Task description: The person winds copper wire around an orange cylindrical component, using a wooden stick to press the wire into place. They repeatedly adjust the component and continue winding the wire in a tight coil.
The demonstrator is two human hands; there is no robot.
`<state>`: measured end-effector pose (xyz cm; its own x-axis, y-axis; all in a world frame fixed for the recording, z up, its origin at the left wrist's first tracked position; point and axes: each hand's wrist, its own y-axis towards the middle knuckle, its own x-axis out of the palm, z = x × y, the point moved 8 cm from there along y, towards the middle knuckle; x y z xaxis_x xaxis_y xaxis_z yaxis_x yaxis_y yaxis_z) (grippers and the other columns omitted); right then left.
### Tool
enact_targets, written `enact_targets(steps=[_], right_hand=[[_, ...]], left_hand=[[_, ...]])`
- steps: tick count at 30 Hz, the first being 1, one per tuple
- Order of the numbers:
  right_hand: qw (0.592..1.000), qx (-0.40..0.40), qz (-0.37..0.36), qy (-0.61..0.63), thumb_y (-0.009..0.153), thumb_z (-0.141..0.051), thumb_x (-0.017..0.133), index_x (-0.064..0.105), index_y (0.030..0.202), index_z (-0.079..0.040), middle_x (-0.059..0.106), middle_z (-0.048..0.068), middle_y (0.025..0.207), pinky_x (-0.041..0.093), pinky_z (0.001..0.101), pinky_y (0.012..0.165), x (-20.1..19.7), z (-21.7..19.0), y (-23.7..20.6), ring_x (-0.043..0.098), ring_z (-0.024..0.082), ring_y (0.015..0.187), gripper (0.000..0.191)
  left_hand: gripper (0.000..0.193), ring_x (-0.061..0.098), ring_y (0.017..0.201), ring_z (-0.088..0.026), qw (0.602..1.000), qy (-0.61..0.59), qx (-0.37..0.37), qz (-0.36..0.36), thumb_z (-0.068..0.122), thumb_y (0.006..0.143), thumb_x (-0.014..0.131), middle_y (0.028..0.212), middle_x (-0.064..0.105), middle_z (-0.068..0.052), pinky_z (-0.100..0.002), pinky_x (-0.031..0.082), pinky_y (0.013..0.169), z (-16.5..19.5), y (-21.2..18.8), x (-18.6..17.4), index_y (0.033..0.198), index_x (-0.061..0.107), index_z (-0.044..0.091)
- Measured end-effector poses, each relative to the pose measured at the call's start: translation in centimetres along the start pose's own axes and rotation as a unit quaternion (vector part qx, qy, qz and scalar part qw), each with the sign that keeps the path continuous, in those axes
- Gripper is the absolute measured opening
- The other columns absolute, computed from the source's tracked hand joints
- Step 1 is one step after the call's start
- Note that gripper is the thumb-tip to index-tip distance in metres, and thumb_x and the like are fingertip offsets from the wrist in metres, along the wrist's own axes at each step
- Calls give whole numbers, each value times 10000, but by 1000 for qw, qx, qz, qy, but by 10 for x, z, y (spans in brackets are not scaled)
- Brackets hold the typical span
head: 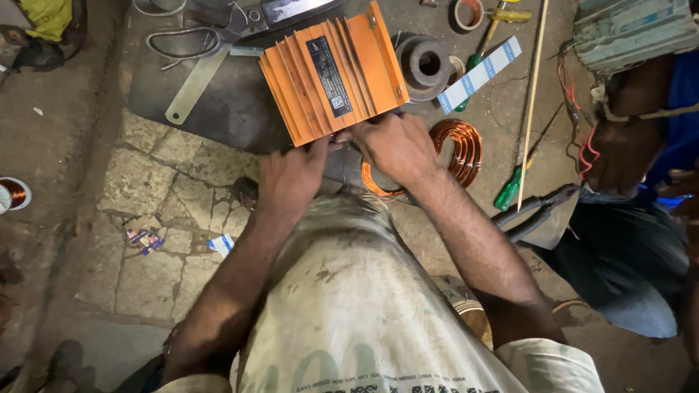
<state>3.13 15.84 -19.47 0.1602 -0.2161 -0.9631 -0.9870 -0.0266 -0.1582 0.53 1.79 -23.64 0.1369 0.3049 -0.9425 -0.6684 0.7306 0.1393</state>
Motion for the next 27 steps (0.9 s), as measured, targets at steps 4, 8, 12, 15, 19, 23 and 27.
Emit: enact_targets(steps=[4,8,12,15,19,23,27], right_hand=[[998,1,70,-2,995,-290,663,786,1042,-173,741,125,791,553,450,513,-1,0,-5,707,304,608,175],[993,3,118,-3,917,-256,710,738,909,-107,752,121,883,560,490,584,3,0,-6,723,354,710,152],[990,11,138,-7,920,-208,707,723,945,-85,738,128,881,568,499,624,3,0,-6,727,358,739,126],[990,11,134,53,906,-192,704,753,976,-124,755,124,900,546,506,567,-3,-1,-8,717,369,705,109],[983,-10,145,109,975,-253,730,744,1062,-139,748,132,915,553,482,596,-19,-6,-15,708,367,727,144],[980,-16,152,125,963,-291,758,716,1170,-81,721,140,817,542,455,570,-32,-4,-31,708,350,690,298],[964,-28,217,152,979,-272,772,718,1212,-73,725,136,794,548,392,555,-39,3,-43,727,288,659,311]], left_hand=[[453,649,523,-378,1000,8,-8,-22,137,917,578,635,665,-119,-575,514,519,-2,-5,19,1368,626,136],[346,650,524,-368,999,1,-32,-21,163,970,581,632,662,-115,-565,513,499,-3,-1,30,1309,632,122],[316,665,527,-375,998,6,-52,-28,171,951,581,639,675,-128,-568,520,497,-1,3,28,1256,648,126],[301,675,532,-396,997,1,-67,-38,185,942,586,636,687,-139,-577,528,506,1,5,17,1230,658,136],[288,675,557,-421,994,-66,-77,-35,281,972,638,649,695,-153,-589,519,511,3,6,-6,1222,662,140],[407,675,589,-398,987,-152,-44,36,316,970,727,678,681,-183,-520,553,542,6,-5,-36,1326,693,120],[228,663,685,-276,962,-107,52,246,199,1031,742,838,692,-109,-411,556,618,8,-30,-77,1231,720,93]])
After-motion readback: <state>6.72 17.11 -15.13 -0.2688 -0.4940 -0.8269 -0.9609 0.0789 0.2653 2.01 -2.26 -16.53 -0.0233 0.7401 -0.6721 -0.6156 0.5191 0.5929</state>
